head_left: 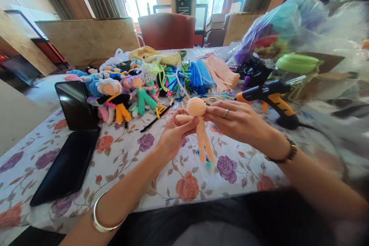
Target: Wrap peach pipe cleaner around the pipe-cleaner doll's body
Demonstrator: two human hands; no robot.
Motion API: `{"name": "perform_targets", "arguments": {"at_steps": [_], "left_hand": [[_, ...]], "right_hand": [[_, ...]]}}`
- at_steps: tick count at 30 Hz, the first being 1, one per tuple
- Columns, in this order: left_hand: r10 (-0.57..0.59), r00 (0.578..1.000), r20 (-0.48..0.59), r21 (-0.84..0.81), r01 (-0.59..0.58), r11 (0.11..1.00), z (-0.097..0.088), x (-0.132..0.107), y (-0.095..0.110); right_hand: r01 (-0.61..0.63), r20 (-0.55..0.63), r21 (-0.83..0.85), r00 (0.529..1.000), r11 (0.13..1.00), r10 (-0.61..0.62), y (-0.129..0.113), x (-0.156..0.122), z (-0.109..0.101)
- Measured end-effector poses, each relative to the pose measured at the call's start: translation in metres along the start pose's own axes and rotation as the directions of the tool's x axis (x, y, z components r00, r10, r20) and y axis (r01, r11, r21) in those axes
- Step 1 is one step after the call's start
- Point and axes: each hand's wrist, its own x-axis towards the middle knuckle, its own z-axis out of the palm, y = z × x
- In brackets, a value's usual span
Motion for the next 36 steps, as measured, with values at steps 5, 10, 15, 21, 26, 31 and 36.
{"name": "perform_targets", "arguments": {"at_steps": [5, 10, 15, 21, 26, 31, 36], "left_hand": [[0.025, 0.999, -0.021, 0.029, -0.024, 0.999, 0.0, 0.0, -0.002], [0.046, 0.999, -0.021, 0.063, -0.045, 0.997, -0.001, 0.001, -0.003], [0.096, 0.995, -0.032, 0.022, -0.095, 0.995, 0.001, 0.002, -0.001], [0.159, 0.986, -0.058, -0.019, -0.16, 0.987, 0.002, 0.002, 0.002], [0.167, 0.985, -0.044, -0.036, -0.169, 0.985, 0.003, 0.002, 0.004], [0.127, 0.991, -0.026, -0.066, -0.129, 0.989, 0.003, 0.001, 0.005], [0.081, 0.997, 0.007, -0.089, -0.08, 0.993, 0.002, 0.001, 0.005]], "right_hand": [[0.013, 0.047, -0.012, 0.999, 1.0, -0.012, 0.002, -0.002, 0.004], [0.04, 0.05, -0.041, 0.998, 0.998, -0.038, 0.002, -0.001, 0.006], [-0.076, -0.031, 0.078, 0.996, 0.994, 0.078, 0.004, 0.0, 0.008], [-0.519, 0.063, 0.47, 0.826, 0.713, 0.56, 0.008, 0.002, 0.012], [-0.573, 0.288, 0.709, 0.768, 0.411, 0.572, 0.014, 0.001, 0.017], [-0.537, 0.338, 0.77, 0.801, 0.344, 0.493, 0.014, 0.001, 0.018], [-0.53, 0.271, 0.704, 0.815, 0.472, 0.512, 0.012, 0.002, 0.015]]}}
